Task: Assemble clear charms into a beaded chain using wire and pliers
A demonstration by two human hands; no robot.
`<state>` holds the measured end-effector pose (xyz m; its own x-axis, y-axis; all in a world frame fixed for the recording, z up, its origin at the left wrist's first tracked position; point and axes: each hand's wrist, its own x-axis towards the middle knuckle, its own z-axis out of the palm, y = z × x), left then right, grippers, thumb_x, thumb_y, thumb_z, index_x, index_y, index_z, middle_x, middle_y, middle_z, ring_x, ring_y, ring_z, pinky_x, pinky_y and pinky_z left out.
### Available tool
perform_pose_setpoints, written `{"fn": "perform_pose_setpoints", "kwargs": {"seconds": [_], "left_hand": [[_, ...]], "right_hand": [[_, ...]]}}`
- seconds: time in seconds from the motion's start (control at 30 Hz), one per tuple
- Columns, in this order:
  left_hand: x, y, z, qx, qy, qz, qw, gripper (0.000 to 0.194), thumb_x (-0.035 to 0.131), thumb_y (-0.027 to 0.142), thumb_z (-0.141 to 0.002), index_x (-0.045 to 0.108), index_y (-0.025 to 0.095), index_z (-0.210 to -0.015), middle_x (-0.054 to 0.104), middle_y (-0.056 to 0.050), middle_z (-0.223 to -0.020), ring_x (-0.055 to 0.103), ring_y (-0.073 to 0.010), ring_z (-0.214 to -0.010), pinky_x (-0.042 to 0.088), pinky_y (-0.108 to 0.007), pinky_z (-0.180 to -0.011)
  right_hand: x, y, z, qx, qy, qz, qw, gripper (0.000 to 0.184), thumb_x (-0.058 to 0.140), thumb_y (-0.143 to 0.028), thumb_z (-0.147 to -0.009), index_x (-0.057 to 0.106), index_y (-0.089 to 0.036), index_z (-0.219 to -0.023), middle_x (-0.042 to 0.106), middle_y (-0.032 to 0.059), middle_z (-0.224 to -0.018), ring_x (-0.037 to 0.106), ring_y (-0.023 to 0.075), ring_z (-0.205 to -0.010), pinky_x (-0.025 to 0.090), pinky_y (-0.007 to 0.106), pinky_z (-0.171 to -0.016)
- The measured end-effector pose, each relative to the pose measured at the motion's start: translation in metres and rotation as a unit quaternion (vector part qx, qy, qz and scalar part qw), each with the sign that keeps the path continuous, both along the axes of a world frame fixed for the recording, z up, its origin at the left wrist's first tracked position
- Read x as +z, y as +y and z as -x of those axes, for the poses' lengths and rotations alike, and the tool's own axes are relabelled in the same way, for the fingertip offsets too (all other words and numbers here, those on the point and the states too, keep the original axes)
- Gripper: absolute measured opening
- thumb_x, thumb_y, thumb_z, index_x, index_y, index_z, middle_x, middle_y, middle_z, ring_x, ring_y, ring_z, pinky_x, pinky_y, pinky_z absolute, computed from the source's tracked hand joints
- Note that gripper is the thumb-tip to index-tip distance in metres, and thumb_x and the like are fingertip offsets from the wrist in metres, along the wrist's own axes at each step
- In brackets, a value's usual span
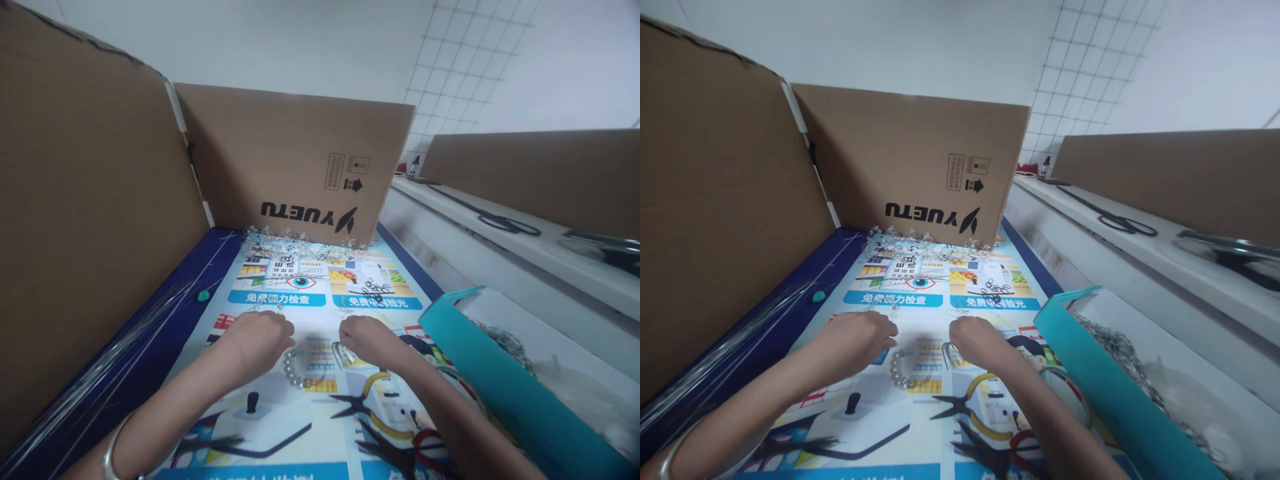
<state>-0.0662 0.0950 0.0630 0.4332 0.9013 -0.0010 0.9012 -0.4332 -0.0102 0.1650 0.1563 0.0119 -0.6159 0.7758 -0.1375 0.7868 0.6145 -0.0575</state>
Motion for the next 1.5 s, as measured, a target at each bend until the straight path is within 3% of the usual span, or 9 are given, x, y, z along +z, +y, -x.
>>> {"fn": "perform_pose_setpoints", "kwargs": {"seconds": [0.17, 0.33, 0.5, 0.67, 0.87, 1.13, 1.33, 1.43, 1.5], "left_hand": [[0.001, 0.003, -0.003, 0.004, -0.093, 0.031, 0.995, 0.034, 0.033, 0.028, -0.084, 0.061, 0.019, -0.067, 0.064, -0.005, -0.073, 0.058, -0.0183, -0.065, 0.037, -0.025, -0.055], [-0.007, 0.003, -0.013, -0.005, -0.25, 0.091, 0.964, 0.024, 0.04, 0.026, -0.08, 0.064, 0.022, -0.078, 0.066, -0.001, -0.081, 0.058, -0.0165, -0.074, 0.039, -0.023, -0.064], [-0.027, 0.001, -0.029, 0.032, -0.391, 0.151, 0.907, 0.015, 0.05, 0.029, -0.075, 0.061, 0.022, -0.081, 0.062, 0.003, -0.069, 0.055, -0.0135, -0.065, 0.039, -0.021, -0.059], [-0.039, 0.001, -0.036, 0.056, -0.516, 0.241, 0.82, 0.013, 0.05, 0.029, -0.074, 0.056, 0.017, -0.071, 0.053, 0.005, -0.058, 0.053, -0.0093, -0.052, 0.039, -0.02, -0.054], [-0.037, -0.001, -0.037, 0.071, -0.563, 0.255, 0.783, 0.016, 0.051, 0.029, -0.074, 0.054, 0.016, -0.064, 0.053, 0.004, -0.056, 0.051, -0.0081, -0.051, 0.038, -0.019, -0.051], [-0.034, -0.005, -0.042, 0.103, -0.626, 0.238, 0.735, 0.018, 0.053, 0.032, -0.074, 0.051, 0.016, -0.065, 0.054, 0.003, -0.056, 0.048, -0.008, -0.047, 0.038, -0.02, -0.048], [-0.037, -0.007, -0.044, 0.117, -0.629, 0.207, 0.74, 0.018, 0.053, 0.032, -0.075, 0.051, 0.017, -0.065, 0.053, 0.004, -0.055, 0.047, -0.008, -0.047, 0.038, -0.02, -0.047], [-0.034, -0.007, -0.043, 0.107, -0.629, 0.206, 0.742, 0.018, 0.052, 0.031, -0.075, 0.051, 0.016, -0.066, 0.053, 0.003, -0.057, 0.047, -0.008, -0.049, 0.038, -0.02, -0.048], [-0.033, -0.006, -0.041, 0.104, -0.633, 0.206, 0.739, 0.017, 0.052, 0.031, -0.075, 0.052, 0.016, -0.066, 0.055, 0.002, -0.059, 0.048, -0.0082, -0.051, 0.039, -0.019, -0.05]], "right_hand": [[0.008, -0.001, -0.004, -0.019, 0.029, 0.018, 0.999, 0.021, 0.035, -0.021, -0.084, 0.052, -0.017, -0.074, 0.058, 0.0028, -0.07, 0.047, 0.0118, -0.06, 0.022, 0.023, -0.051], [0.022, -0.008, -0.001, -0.007, 0.076, 0.035, 0.996, 0.016, 0.038, -0.018, -0.081, 0.05, -0.018, -0.071, 0.055, -0.0011, -0.066, 0.045, 0.0092, -0.058, 0.024, 0.02, -0.051], [0.034, -0.027, 0.013, 0.011, 0.218, 0.069, 0.974, 0.01, 0.043, -0.015, -0.074, 0.051, -0.019, -0.071, 0.054, -0.0036, -0.064, 0.045, 0.0081, -0.056, 0.026, 0.019, -0.05], [0.038, -0.038, 0.022, -0.008, 0.277, 0.077, 0.958, 0.01, 0.044, -0.019, -0.076, 0.054, -0.019, -0.072, 0.055, -0.0036, -0.063, 0.046, 0.0083, -0.055, 0.028, 0.018, -0.049], [0.034, -0.039, 0.026, -0.043, 0.328, 0.085, 0.94, 0.008, 0.047, -0.018, -0.074, 0.054, -0.018, -0.071, 0.054, -0.0043, -0.06, 0.046, 0.0074, -0.054, 0.031, 0.017, -0.049], [0.025, -0.045, 0.032, -0.107, 0.453, 0.17, 0.869, 0.004, 0.047, -0.019, -0.076, 0.05, -0.02, -0.072, 0.053, -0.0056, -0.058, 0.052, 0.0079, -0.054, 0.039, 0.018, -0.05], [0.016, -0.046, 0.04, -0.126, 0.541, 0.236, 0.797, 0.007, 0.05, -0.024, -0.076, 0.047, -0.019, -0.072, 0.051, -0.0061, -0.055, 0.052, 0.0083, -0.049, 0.044, 0.021, -0.049], [0.023, -0.045, 0.035, -0.112, 0.52, 0.224, 0.816, 0.008, 0.048, -0.026, -0.078, 0.049, -0.018, -0.075, 0.052, -0.0054, -0.057, 0.052, 0.0085, -0.052, 0.043, 0.021, -0.051], [0.029, -0.046, 0.023, -0.091, 0.45, 0.179, 0.87, 0.011, 0.045, -0.027, -0.08, 0.053, -0.018, -0.081, 0.055, -0.0036, -0.063, 0.053, 0.0093, -0.058, 0.042, 0.021, -0.055]]}}
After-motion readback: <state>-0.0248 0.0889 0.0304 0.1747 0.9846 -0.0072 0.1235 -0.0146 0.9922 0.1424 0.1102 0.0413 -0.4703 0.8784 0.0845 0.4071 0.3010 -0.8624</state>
